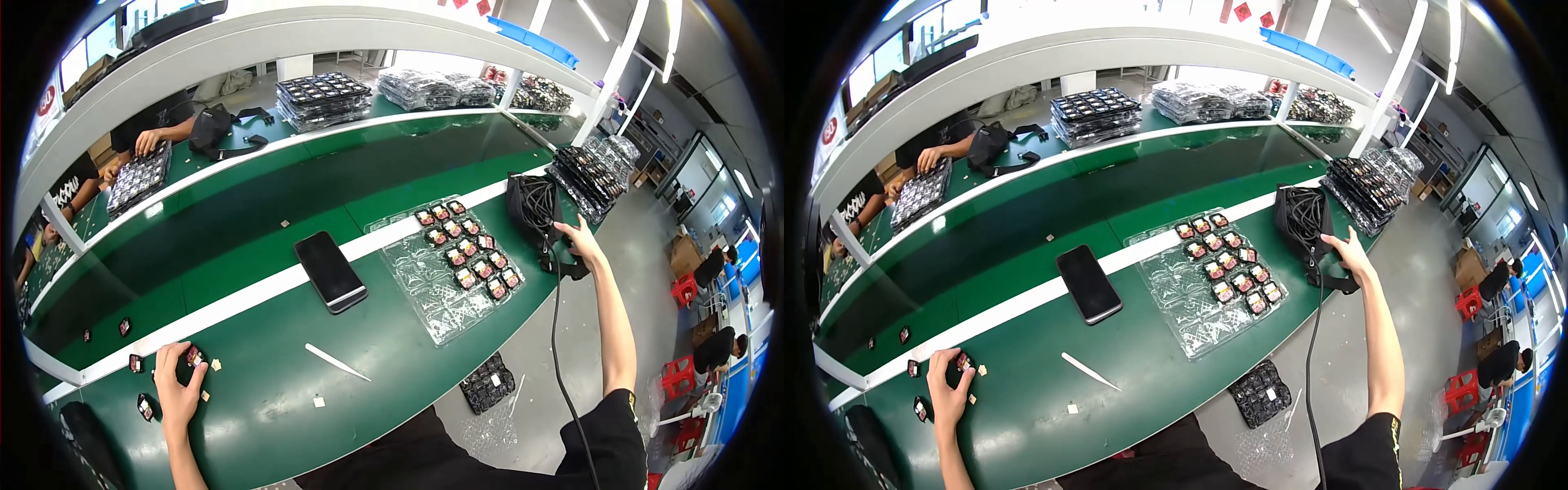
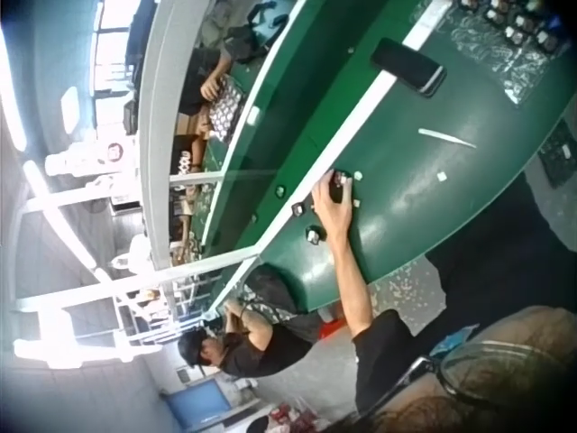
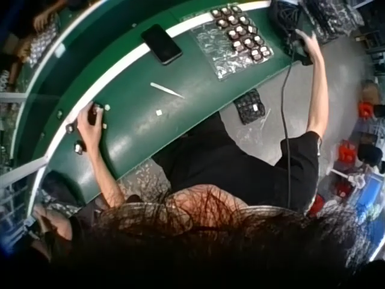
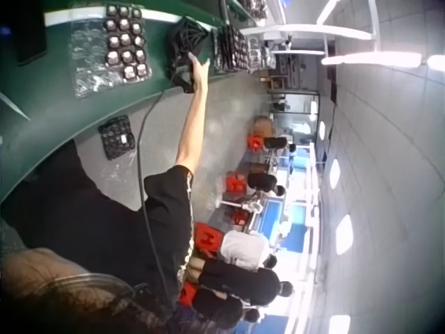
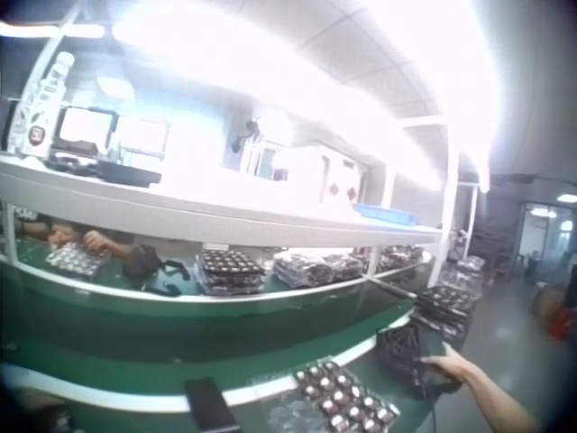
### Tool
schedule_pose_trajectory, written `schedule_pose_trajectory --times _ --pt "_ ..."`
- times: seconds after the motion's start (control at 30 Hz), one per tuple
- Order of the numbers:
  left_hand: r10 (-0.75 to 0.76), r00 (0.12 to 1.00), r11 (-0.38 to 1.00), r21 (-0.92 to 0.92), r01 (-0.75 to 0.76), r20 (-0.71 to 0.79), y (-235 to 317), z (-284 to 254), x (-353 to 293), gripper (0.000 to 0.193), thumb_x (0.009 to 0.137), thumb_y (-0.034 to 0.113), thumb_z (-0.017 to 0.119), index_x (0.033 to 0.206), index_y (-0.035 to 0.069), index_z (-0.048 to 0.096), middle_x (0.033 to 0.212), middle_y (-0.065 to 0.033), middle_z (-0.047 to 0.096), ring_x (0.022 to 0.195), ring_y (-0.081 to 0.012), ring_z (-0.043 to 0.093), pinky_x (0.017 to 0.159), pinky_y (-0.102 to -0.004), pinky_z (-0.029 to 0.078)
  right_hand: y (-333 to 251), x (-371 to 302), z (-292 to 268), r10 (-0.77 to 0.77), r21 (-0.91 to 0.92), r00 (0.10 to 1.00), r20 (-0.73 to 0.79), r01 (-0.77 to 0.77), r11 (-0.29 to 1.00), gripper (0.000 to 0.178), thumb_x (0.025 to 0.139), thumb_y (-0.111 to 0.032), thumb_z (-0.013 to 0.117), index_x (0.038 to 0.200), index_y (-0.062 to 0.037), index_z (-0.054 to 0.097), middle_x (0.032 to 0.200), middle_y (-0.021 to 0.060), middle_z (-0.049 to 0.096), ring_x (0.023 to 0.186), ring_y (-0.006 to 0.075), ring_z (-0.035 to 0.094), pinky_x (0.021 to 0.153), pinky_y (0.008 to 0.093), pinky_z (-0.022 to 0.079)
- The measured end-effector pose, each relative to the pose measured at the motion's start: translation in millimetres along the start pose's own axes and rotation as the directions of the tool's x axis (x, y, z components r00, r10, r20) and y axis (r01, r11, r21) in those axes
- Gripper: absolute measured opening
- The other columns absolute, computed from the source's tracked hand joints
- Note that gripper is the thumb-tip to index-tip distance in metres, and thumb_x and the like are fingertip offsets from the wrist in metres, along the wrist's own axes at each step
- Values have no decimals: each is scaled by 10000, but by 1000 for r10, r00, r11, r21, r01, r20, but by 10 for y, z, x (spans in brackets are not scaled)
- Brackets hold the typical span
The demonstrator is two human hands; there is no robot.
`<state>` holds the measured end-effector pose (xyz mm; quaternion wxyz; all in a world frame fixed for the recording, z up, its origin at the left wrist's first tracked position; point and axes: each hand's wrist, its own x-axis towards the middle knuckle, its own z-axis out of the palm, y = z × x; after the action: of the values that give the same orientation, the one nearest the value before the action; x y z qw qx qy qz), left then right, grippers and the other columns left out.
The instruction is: Manually assemble internal components of small electronic devices at a workbench.
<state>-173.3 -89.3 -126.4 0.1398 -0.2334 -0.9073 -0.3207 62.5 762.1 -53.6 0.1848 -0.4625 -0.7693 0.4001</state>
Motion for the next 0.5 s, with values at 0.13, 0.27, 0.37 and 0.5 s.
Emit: schedule_pose_trajectory --times 0.13,0.27,0.37,0.5 --pt "-3 1000 1000 9 3 -12 39 51 -24 427 823 52 883 1216 5 722 1204 -156 695 1138 -353 678 1016 -430 530 -67 453 184 67 34 995 77 -70 997 1216 806 -441 810 1801 -97 201 1329 122 711 1130 221 693 920 457 540" --pt "11 999 1000 -9 -11 -36 47 -11 -20 422 822 50 884 1210 1 723 1157 -148 702 1107 -340 687 993 -410 540 -120 576 122 24 106 962 272 -55 993 1053 841 -237 762 1792 -187 313 1190 49 717 975 141 669 830 378 527" --pt "15 999 1000 -18 -16 -38 20 17 18 413 825 52 879 1204 -1 722 1152 -145 701 1096 -328 688 985 -407 542 -140 608 118 -48 284 921 386 -69 956 1135 773 54 632 1817 -178 255 1441 61 698 1101 170 674 938 358 565" --pt "16 998 1000 -25 -17 -54 27 20 12 394 828 37 865 1192 -8 719 1132 -147 704 1060 -328 692 970 -409 547 -247 669 110 -160 376 898 410 -6 927 1059 735 153 535 1756 -95 407 1559 73 655 1191 182 703 954 291 598"
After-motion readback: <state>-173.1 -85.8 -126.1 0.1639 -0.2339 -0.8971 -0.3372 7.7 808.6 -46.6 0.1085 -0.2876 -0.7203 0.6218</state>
